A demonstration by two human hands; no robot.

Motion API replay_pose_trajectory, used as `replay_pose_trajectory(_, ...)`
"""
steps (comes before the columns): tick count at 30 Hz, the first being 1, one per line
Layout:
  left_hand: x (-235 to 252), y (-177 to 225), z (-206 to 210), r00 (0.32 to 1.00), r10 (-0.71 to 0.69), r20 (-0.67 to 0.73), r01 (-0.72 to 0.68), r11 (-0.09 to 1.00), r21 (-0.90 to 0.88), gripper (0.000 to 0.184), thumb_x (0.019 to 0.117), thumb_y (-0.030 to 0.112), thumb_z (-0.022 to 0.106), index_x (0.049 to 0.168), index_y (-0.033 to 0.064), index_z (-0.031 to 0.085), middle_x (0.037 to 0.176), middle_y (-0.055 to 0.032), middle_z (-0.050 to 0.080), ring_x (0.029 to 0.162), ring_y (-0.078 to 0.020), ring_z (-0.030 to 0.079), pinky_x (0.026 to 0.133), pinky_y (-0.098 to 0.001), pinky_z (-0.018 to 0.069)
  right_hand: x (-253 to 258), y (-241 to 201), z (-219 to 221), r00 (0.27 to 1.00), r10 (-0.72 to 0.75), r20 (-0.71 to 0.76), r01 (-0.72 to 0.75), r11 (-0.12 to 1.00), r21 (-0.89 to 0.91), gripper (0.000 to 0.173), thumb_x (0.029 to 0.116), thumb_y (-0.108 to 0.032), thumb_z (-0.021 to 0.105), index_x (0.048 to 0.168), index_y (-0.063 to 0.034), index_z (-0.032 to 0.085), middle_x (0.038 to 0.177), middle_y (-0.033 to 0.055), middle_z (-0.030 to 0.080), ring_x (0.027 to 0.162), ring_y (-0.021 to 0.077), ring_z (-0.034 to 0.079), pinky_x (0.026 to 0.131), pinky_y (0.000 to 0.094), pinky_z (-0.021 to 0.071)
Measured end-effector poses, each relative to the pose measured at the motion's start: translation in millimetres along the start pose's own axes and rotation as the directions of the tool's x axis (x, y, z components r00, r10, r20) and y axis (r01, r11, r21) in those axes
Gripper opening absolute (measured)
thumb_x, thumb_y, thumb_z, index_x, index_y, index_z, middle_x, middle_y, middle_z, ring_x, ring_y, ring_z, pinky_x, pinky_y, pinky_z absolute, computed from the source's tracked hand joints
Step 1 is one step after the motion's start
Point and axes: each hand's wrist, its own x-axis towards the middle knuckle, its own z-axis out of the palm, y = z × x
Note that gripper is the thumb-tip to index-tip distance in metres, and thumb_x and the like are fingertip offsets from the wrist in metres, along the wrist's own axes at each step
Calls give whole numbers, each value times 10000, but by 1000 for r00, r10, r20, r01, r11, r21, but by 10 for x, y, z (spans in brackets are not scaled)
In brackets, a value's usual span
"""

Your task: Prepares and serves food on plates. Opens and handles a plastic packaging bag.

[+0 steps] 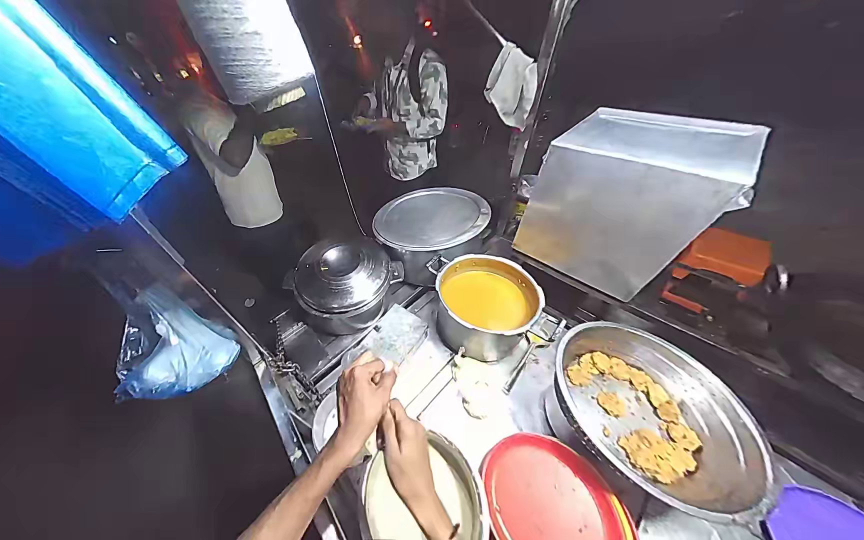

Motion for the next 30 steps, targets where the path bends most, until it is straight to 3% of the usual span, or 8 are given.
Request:
replay_pose_trajectory(3, -118, -226, -115, 985, 103, 140, -66, 967, -247, 402, 891, 387, 744, 611, 127, 618, 713, 30, 588, 664, -89, 567, 633, -318, 502, 145, -112, -558, 954, 191, 229, -242, 944, 222, 396, 1094, -379, 425, 959, -78, 645, 624, -3, 579, 516, 118, 534, 510, 322, 472)
replay_pose_trajectory(7, -278, -158, -301, 933, 271, 237, -122, 857, -500, 242, 890, 331, 808, 777, 121, 763, 836, 18, 675, 762, -75, 630, 693, -266, 562, 231, -354, -976, 879, 186, 438, -444, 654, 613, 382, 1080, -262, 447, 828, -48, 637, 537, -14, 507, 401, 31, 410, 377, 195, 336)
replay_pose_trajectory(10, -267, 52, -450, 883, 403, 242, -294, 875, -384, 278, 938, 354, 747, 835, 99, 709, 866, -14, 631, 735, -92, 604, 658, -278, 546, 266, -410, -1150, 933, 77, 351, -249, 842, 478, 312, 1034, -217, 542, 780, -79, 659, 562, -31, 544, 439, 19, 440, 414, 191, 359)
replay_pose_trajectory(13, -194, 217, -598, 778, 567, 271, -482, 815, -323, 352, 1026, 392, 608, 895, 66, 627, 899, -74, 569, 752, -160, 587, 666, -320, 547, 405, -390, -1208, 950, -280, 134, 215, 905, 366, 199, 956, -271, 717, 1036, -88, 712, 1043, 32, 678, 901, 137, 642, 742, 303, 560)
replay_pose_trajectory(15, -151, 302, -692, 729, 607, 317, -499, 788, -361, 344, 1033, 384, 586, 915, 61, 604, 930, -89, 552, 769, -174, 580, 676, -326, 544, 535, -502, -1221, 854, -452, 259, 282, 820, 498, 633, 977, -393, 680, 1464, -25, 514, 1568, 196, 432, 1368, 355, 507, 1037, 473, 540)
replay_pose_trajectory(16, -132, 338, -737, 714, 614, 337, -488, 781, -390, 341, 1027, 380, 596, 924, 55, 605, 947, -97, 556, 773, -171, 583, 678, -320, 545, 589, -551, -1205, 811, -488, 322, 247, 785, 568, 767, 972, -430, 680, 1556, -22, 396, 1627, 211, 354, 1433, 387, 445, 1094, 503, 507)
replay_pose_trajectory(24, -117, 437, -988, 651, 651, 391, -397, 730, -556, 307, 986, 326, 679, 974, 23, 633, 1116, -148, 614, 902, -173, 636, 776, -317, 568, 796, -712, -1338, 686, -435, 583, 11, 807, 590, 521, 833, -98, 845, 1294, -11, 619, 977, 68, 697, 852, 117, 667, 795, 294, 587)
replay_pose_trajectory(30, -169, 416, -1022, 758, 559, 337, -397, 804, -442, 276, 960, 339, 692, 963, 64, 672, 947, -74, 590, 797, -143, 598, 692, -294, 549, 752, -776, -1381, 716, -425, 554, 51, 824, 565, 114, 906, -93, 778, 945, -21, 700, 908, 65, 716, 755, 111, 677, 681, 277, 590)
